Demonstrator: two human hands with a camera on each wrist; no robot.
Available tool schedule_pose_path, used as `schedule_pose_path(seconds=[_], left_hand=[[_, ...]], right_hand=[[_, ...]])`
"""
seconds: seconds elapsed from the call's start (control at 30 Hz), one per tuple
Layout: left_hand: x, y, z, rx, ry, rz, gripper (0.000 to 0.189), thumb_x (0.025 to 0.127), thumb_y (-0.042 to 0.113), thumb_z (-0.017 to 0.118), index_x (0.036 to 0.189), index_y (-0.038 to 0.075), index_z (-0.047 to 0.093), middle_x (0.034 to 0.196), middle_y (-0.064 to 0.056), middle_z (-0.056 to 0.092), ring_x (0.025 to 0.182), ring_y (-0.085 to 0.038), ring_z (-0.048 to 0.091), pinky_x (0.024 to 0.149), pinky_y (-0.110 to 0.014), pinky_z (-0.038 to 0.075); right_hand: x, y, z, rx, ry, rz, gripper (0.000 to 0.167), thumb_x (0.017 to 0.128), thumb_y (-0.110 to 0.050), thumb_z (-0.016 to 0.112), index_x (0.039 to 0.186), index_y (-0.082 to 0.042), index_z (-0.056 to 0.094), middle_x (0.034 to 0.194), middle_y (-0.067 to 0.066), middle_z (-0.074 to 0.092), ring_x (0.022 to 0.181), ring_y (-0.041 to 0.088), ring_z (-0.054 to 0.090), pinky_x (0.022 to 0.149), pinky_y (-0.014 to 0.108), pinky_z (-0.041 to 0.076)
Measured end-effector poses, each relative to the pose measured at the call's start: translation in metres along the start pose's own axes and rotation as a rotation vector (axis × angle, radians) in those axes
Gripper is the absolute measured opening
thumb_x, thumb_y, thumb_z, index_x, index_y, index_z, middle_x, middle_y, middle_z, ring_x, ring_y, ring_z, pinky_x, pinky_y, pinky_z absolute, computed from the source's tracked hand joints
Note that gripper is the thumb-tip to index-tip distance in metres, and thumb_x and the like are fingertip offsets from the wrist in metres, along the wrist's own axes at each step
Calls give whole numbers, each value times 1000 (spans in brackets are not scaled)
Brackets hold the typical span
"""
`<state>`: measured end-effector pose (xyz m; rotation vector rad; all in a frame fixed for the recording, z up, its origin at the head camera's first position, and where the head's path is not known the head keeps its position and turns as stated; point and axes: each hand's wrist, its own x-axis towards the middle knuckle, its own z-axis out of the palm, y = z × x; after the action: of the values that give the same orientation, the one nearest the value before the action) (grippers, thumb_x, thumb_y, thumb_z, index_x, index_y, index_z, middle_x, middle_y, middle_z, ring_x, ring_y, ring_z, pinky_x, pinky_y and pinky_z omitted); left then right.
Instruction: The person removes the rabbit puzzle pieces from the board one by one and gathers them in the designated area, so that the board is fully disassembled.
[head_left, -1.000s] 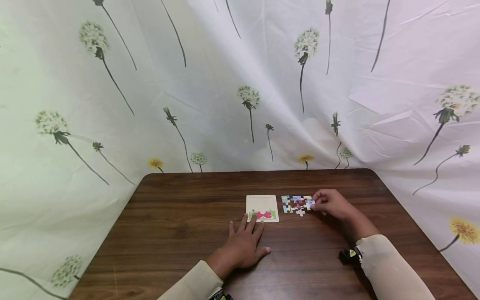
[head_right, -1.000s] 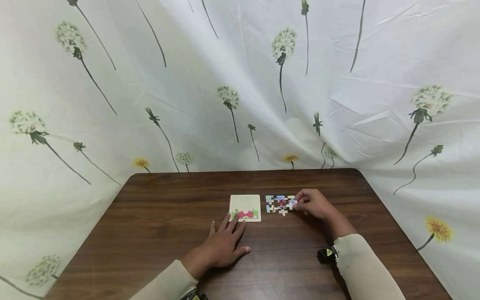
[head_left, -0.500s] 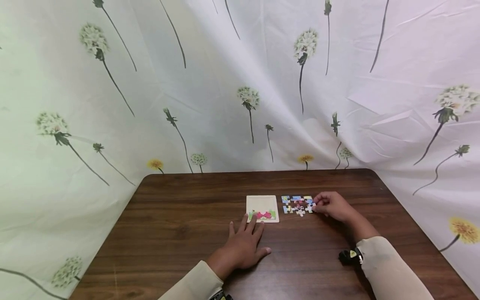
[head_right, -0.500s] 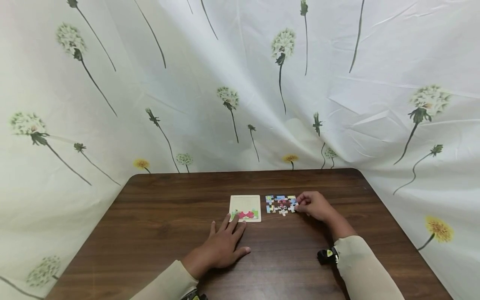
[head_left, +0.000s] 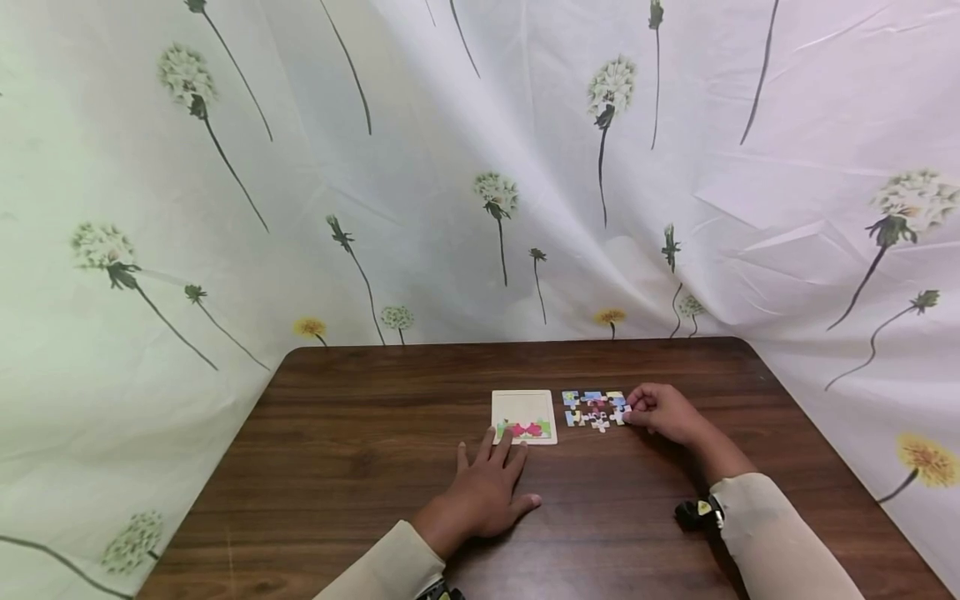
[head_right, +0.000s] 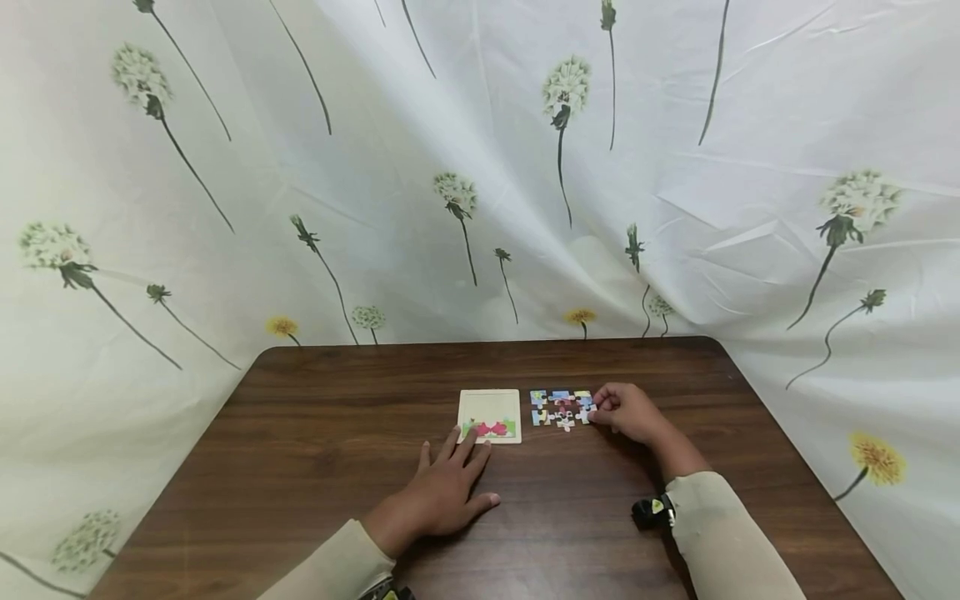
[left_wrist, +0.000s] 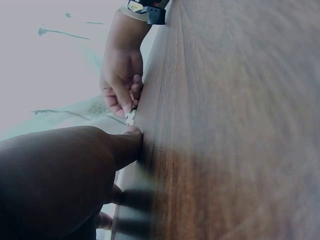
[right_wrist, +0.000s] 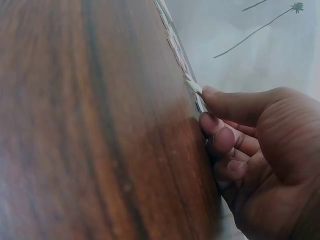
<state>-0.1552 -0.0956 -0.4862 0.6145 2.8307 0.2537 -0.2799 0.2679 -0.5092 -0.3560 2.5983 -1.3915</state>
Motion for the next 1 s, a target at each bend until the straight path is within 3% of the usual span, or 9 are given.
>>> schedule_pose_path(seconds=[0.63,0.87,1.0], left_hand=[[-3,-4,1,-4,-7,-11,82,107,69,52,173,24,35,185,-10,19,172,-40,15,127,-80,19],[-1,-2,3,0,-21,0,82,107,70,51,174,25,33,185,-9,17,172,-40,14,127,-80,18],[0,-2,2,-7,-23,-2,81,108,69,51,174,24,33,185,-10,16,172,-41,13,127,-82,16]], right_hand=[[0,-8,6,0,19,-16,24,89,-3,85,102,6,66,77,0,66,60,11,56,55,27,50],[-4,-11,3,-38,58,19,18,101,-13,78,103,2,69,78,4,66,59,15,58,53,32,52],[-2,-20,1,-52,116,-17,16,105,-15,74,105,1,71,80,7,67,61,16,58,54,32,52]])
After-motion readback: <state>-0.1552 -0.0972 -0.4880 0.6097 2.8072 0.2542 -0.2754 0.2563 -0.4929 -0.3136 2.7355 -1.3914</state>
